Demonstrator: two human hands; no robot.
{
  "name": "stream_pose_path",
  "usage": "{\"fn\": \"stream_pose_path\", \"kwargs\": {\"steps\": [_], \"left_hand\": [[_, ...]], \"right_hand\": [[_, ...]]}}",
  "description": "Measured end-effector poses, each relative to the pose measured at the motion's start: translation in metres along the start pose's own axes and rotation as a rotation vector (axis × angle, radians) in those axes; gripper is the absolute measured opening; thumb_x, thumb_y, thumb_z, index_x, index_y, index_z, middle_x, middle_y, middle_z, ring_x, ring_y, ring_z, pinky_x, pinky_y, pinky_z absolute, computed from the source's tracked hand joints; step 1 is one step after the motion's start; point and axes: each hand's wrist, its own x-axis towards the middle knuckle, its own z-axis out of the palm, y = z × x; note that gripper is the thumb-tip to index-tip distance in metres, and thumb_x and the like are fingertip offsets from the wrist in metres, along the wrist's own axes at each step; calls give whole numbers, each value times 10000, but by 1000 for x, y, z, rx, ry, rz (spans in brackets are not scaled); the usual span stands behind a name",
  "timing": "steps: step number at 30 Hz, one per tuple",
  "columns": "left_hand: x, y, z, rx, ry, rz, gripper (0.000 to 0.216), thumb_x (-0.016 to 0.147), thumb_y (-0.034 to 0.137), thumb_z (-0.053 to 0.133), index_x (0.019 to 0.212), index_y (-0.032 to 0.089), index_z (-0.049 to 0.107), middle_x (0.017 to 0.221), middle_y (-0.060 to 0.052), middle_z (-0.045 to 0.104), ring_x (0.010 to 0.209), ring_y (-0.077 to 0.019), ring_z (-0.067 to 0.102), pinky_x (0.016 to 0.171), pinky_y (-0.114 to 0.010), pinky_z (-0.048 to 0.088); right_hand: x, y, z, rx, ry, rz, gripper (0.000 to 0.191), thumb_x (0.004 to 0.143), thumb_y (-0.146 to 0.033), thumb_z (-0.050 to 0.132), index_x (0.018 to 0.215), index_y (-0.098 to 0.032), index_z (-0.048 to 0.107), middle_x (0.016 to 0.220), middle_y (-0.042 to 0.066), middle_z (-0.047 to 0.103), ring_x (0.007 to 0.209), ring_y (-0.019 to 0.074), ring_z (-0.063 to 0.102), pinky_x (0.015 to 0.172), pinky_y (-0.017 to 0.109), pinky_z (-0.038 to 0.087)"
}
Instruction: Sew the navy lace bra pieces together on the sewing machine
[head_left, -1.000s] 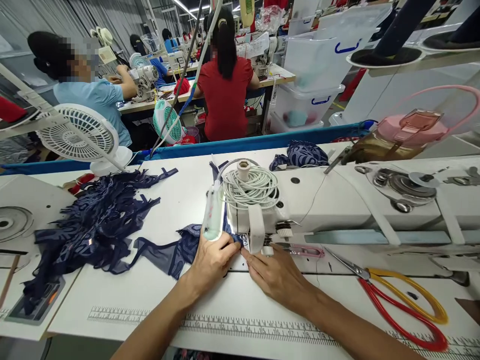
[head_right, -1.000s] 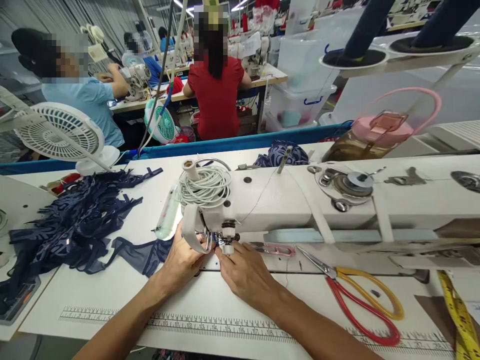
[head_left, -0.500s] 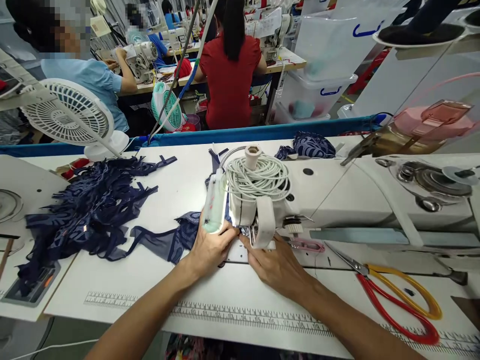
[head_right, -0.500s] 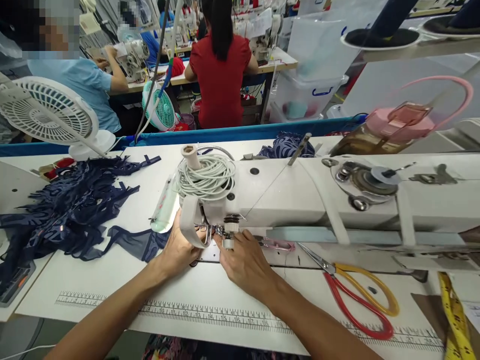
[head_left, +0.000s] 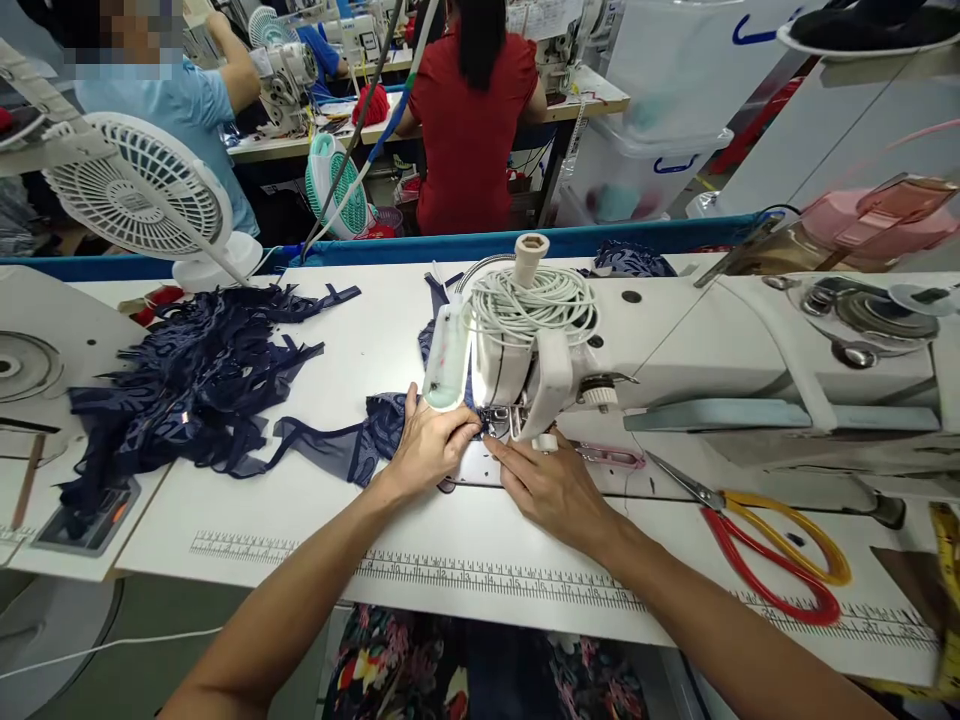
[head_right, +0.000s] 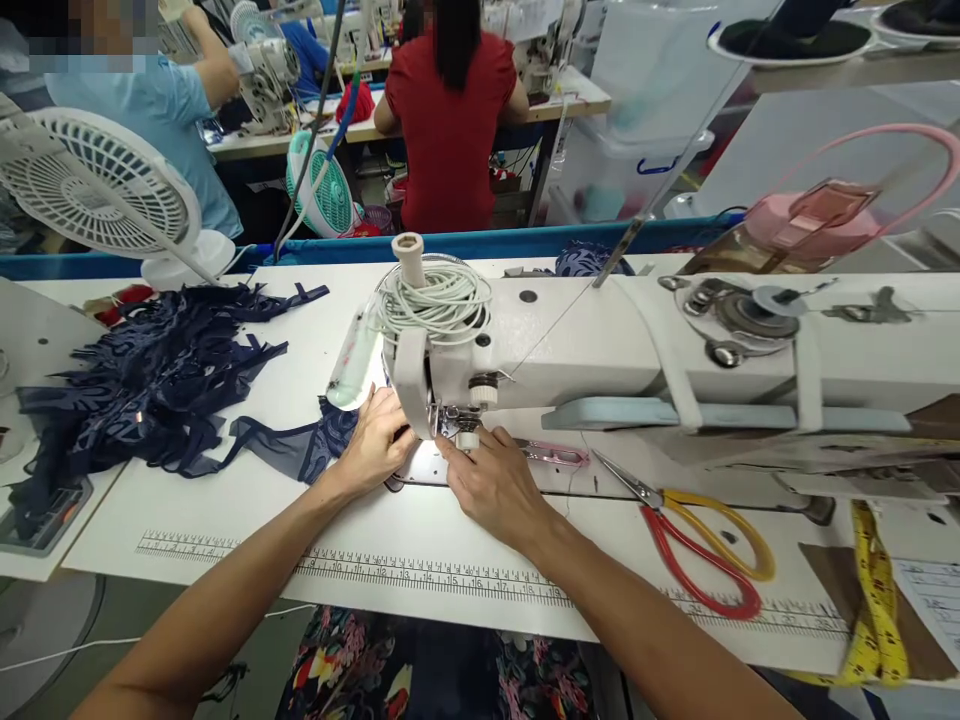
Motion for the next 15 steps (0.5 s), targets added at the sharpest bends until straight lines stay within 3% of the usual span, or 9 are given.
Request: {"fn": "stream_pose_path", "kwargs": {"steps": [5, 9, 15], "left_hand": [[-1, 1, 0, -9, -1, 12, 209, 933, 188, 490, 882, 242, 686, 875, -7, 637, 965, -192, 523, 1060, -497, 317], [-1, 2, -3, 11, -4, 45, 212, 926, 158, 497, 866, 239, 684, 848, 5, 636, 927, -177, 528, 1096, -510, 269], [-4, 4, -6, 197, 3, 219, 224, 870, 79, 510, 866, 220, 684, 872, -25, 645, 912, -202, 547, 1101, -654, 191]], "right_hand": [[1, 0, -1, 16, 13, 8, 339, 943, -132, 438, 1215, -137, 641, 657, 37, 643, 695, 182, 563, 695, 335, 400], [-1, 0, 1, 11, 8, 4, 343, 942, -127, 440, 1223, -131, 636, 666, 42, 649, 717, 189, 576, 735, 350, 409], [1, 1, -1, 68, 36, 7, 342, 924, -102, 443, 1189, -136, 657, 687, 38, 666, 706, 183, 574, 768, 365, 418]]}}
